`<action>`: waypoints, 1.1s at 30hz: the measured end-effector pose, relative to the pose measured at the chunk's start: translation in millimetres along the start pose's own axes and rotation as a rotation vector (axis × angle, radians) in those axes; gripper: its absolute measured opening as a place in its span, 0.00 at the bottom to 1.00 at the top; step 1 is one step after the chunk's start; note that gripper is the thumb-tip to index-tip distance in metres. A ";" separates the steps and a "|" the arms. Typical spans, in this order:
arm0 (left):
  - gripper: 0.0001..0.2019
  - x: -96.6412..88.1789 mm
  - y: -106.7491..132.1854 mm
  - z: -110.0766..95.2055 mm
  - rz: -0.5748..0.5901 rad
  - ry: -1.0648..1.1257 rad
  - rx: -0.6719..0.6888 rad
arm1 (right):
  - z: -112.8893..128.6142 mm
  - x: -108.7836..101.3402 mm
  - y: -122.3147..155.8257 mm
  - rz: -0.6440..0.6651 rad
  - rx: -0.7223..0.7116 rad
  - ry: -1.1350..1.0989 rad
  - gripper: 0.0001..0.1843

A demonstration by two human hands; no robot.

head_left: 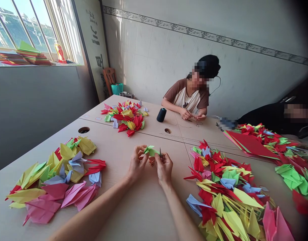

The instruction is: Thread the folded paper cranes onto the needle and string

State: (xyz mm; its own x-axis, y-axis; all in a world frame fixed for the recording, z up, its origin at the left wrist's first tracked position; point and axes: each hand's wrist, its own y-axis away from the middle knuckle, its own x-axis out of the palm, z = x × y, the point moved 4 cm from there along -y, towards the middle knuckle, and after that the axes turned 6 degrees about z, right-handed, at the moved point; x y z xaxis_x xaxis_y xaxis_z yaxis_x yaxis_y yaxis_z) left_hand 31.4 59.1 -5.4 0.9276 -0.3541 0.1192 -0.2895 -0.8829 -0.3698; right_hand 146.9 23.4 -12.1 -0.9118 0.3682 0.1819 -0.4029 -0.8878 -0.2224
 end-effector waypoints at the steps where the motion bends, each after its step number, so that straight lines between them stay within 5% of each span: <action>1: 0.08 -1.0 -0.3 0.4 -0.015 0.004 0.004 | -0.2 1.2 0.4 0.010 0.008 0.006 0.17; 10: 0.10 -7.8 -3.2 2.4 -0.087 0.013 -0.010 | 16.9 -3.6 9.1 -0.150 -0.262 0.287 0.18; 16: 0.10 -7.3 -3.2 0.8 -0.081 0.025 -0.013 | 21.3 6.0 16.7 0.023 -0.451 0.467 0.10; 33: 0.09 -11.1 -4.9 -4.4 -0.101 -0.086 -0.021 | 15.7 11.0 11.3 0.226 -0.459 0.794 0.10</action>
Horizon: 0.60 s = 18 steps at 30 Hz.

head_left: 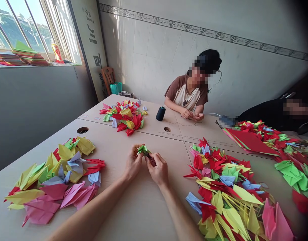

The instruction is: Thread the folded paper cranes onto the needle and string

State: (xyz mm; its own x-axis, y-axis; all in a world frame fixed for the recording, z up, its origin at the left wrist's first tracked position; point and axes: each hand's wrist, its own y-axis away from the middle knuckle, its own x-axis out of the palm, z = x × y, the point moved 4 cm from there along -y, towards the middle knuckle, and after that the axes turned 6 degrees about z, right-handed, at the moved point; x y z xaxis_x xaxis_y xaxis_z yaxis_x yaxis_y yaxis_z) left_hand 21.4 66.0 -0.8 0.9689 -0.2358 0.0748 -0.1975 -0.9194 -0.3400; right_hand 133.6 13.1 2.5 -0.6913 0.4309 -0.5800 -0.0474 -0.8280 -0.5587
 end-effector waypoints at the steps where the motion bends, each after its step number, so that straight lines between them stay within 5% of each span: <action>1: 0.09 0.1 0.1 0.0 -0.001 -0.001 0.002 | -0.1 0.1 0.0 0.003 -0.001 0.007 0.10; 18: 0.12 5.2 2.7 1.5 0.049 -0.003 0.026 | 1.0 -0.8 -1.7 0.007 0.021 0.103 0.14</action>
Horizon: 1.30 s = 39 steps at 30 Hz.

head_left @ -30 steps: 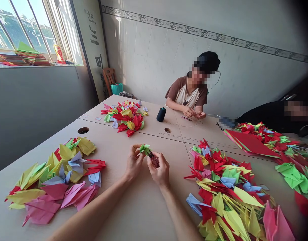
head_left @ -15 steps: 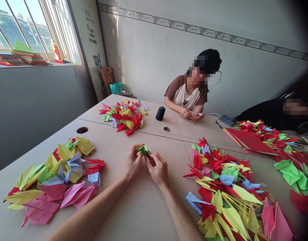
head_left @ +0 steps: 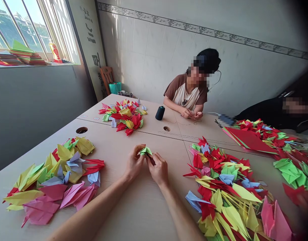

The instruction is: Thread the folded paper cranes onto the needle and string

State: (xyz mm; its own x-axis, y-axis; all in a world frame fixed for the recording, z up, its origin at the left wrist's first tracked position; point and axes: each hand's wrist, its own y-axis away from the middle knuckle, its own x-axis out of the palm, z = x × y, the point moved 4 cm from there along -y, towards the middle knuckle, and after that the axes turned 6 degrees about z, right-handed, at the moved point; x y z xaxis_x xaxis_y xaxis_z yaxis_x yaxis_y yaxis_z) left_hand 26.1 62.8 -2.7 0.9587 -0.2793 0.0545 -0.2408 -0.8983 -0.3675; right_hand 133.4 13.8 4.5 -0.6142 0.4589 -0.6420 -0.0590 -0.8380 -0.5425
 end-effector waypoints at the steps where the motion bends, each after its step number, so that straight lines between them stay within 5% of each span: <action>1: 0.12 0.0 0.1 0.0 0.000 0.002 0.004 | -0.3 0.2 -0.1 0.003 0.006 -0.001 0.14; 29: 0.09 1.1 1.3 2.6 0.033 -0.054 0.052 | -11.3 1.2 -0.9 -0.043 0.006 -0.079 0.10; 39: 0.09 -7.8 -2.8 4.9 -0.109 0.104 -0.058 | -7.7 -9.0 3.4 -0.195 0.053 -0.355 0.11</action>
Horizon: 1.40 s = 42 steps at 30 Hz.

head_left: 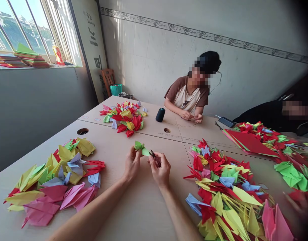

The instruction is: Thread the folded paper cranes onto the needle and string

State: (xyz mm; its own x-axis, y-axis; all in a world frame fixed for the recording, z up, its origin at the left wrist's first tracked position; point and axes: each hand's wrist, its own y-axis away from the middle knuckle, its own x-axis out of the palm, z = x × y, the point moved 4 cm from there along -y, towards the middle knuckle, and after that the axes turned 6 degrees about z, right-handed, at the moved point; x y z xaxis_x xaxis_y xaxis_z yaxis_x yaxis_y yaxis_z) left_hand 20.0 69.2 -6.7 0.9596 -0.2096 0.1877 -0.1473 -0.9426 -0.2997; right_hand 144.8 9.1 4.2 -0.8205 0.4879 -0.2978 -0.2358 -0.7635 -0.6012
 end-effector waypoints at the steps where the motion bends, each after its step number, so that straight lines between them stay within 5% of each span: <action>1: 0.10 0.0 0.1 -0.9 -0.007 0.035 -0.017 | -1.4 -1.6 0.6 -0.027 0.032 -0.033 0.11; 6: 0.12 6.5 4.3 -4.8 0.069 0.166 -0.087 | -11.8 -0.7 1.1 -0.036 0.190 -0.195 0.15; 13: 0.16 17.8 11.6 -6.0 0.290 0.077 -0.115 | -15.8 11.0 1.9 -0.018 0.268 -0.234 0.16; 19: 0.12 23.8 11.5 -6.9 0.306 -0.015 -0.046 | -15.2 11.0 3.4 -0.088 0.266 -0.226 0.18; 26: 0.14 10.8 -7.2 -16.1 0.055 0.121 -0.124 | -15.0 7.2 2.2 -0.181 0.310 -0.249 0.18; 32: 0.05 0.4 -44.9 -1.0 -0.307 0.456 -0.459 | -14.5 2.8 0.4 -0.238 0.310 -0.236 0.15; 37: 0.05 -1.2 -101.5 -8.0 -0.385 0.427 -0.501 | -12.4 0.0 -0.6 -0.194 0.297 -0.294 0.07; 42: 0.15 -26.9 -152.7 -36.9 -0.362 0.335 -0.522 | -11.7 -0.6 -0.6 -0.182 0.307 -0.324 0.05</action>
State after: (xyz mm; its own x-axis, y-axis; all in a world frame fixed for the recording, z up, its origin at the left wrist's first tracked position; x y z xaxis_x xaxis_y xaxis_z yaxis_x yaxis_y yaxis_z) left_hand 7.8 209.2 68.6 0.8568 0.1502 0.4932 -0.0093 -0.9519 0.3061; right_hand 151.5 14.2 -4.0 -0.8601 0.5055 0.0680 -0.4936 -0.7912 -0.3610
